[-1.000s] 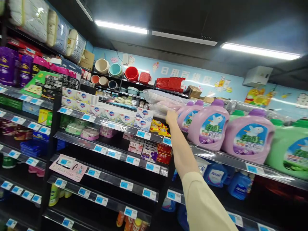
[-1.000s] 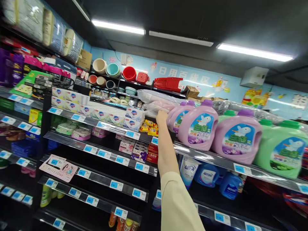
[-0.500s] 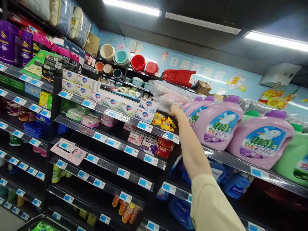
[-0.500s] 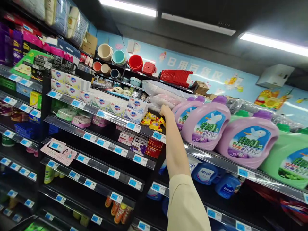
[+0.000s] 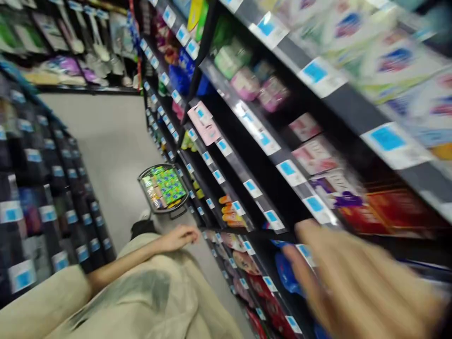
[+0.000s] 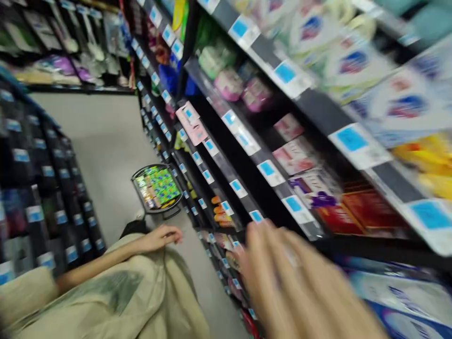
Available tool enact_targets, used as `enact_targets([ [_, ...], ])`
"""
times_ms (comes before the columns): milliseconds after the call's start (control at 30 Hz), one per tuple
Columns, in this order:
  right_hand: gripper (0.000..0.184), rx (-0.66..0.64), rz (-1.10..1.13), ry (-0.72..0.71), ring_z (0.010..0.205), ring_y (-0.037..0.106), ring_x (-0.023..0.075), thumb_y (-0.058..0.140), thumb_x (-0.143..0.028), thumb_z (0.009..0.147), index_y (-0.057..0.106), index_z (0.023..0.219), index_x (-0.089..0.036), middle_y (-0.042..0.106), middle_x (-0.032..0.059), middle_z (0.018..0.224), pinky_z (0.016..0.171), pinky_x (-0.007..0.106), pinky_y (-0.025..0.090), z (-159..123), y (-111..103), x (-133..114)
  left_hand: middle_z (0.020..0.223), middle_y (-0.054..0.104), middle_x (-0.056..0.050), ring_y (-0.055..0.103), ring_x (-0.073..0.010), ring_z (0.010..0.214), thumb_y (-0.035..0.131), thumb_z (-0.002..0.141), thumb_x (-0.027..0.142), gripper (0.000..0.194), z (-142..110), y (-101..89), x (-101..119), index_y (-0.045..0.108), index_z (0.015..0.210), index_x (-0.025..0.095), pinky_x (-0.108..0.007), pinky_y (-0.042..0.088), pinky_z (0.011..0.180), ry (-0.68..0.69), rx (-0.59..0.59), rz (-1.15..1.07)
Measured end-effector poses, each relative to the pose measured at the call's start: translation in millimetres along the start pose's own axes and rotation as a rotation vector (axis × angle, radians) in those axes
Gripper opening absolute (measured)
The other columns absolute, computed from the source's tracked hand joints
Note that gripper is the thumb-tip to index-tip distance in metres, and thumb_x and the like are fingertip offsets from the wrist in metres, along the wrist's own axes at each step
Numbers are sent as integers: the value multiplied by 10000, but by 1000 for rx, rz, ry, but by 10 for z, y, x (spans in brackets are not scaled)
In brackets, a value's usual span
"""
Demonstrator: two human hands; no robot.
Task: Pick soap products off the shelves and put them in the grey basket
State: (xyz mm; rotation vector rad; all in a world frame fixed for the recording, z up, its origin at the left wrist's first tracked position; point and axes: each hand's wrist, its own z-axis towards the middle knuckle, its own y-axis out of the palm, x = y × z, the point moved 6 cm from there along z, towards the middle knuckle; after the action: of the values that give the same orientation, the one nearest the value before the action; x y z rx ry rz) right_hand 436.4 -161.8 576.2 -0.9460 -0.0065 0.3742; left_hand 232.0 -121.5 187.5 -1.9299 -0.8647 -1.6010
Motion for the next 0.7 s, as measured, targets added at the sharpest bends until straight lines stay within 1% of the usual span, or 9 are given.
enact_targets([
  [67, 368, -498, 147, -369, 967, 783, 283, 764, -487, 898, 734, 1261, -432, 825, 37, 1101, 802, 485, 638, -350, 770, -357, 946, 797, -95, 693, -205, 851, 543, 1012, 589, 480, 27, -113, -81, 749, 1021, 155, -282, 519, 805, -1, -7, -36],
  [100, 331, -700, 193, -502, 963, 779, 258, 728, -453, 947, 725, 1271, -387, 822, 42, 1093, 766, 438, 630, -496, 1118, -445, 960, 801, -108, 701, -203, 851, 541, 1020, 547, 450, 37, -171, -135, 740, 1057, 146, -282, 526, 807, -9, -16, -41],
  [167, 196, -947, 194, -609, 891, 763, 240, 691, -412, 1000, 745, 1157, -308, 808, 51, 980, 709, 383, 602, -613, 1762, -417, 991, 807, -117, 716, -203, 870, 524, 1032, 464, 394, 40, -315, -252, 722, 1125, 136, -280, 533, 817, -30, -29, -8],
  [233, 139, -1090, 22, -564, 893, 751, 264, 672, -341, 1019, 749, 1068, -237, 788, 83, 936, 732, 381, 590, -573, 2404, -200, 1041, 817, -104, 730, -210, 919, 490, 1042, 385, 356, 24, -524, -360, 709, 1180, 141, -277, 526, 839, -55, -23, 59],
  [300, 128, -1181, -216, -462, 998, 743, 325, 674, -248, 1002, 752, 1063, -166, 779, 150, 991, 809, 412, 582, -492, 3001, 53, 1091, 823, -89, 741, -219, 976, 477, 1044, 327, 329, 3, -793, -445, 703, 1212, 156, -277, 518, 866, -77, -6, 108],
  [367, 161, -1309, -310, -371, 1078, 731, 355, 670, -222, 994, 749, 1100, -130, 775, 195, 1060, 857, 411, 561, -479, 3553, 190, 1122, 823, -88, 751, -218, 1001, 474, 1043, 284, 319, -16, -1100, -529, 697, 1239, 169, -277, 519, 879, -117, 9, 155],
  [500, 230, -1594, -43, -176, 1127, 734, 282, 587, -335, 1057, 733, 1146, -182, 778, 147, 1179, 896, 313, 506, -645, 4633, 66, 1161, 800, -134, 753, -264, 1036, 450, 1056, 264, 379, -72, -1794, -865, 680, 1340, 167, -323, 526, 918, -357, 32, 514],
  [600, 233, -1649, 60, 16, 1177, 713, 249, 569, -318, 1064, 709, 1178, -172, 778, 134, 1188, 941, 273, 467, -802, 5381, -54, 1258, 736, -250, 694, -367, 1189, 530, 1021, 247, 369, -149, -2305, -1297, 685, 1322, 101, -433, 474, 1045, -556, 50, 624],
  [700, 256, -1702, 68, 95, 1171, 699, 210, 533, -273, 1076, 666, 1255, -148, 768, 135, 1218, 937, 246, 458, -1052, 5943, -109, 1299, 692, -321, 637, -409, 1268, 574, 989, 195, 335, -259, -2725, -1839, 696, 1259, 39, -489, 417, 1105, -720, 43, 586],
])
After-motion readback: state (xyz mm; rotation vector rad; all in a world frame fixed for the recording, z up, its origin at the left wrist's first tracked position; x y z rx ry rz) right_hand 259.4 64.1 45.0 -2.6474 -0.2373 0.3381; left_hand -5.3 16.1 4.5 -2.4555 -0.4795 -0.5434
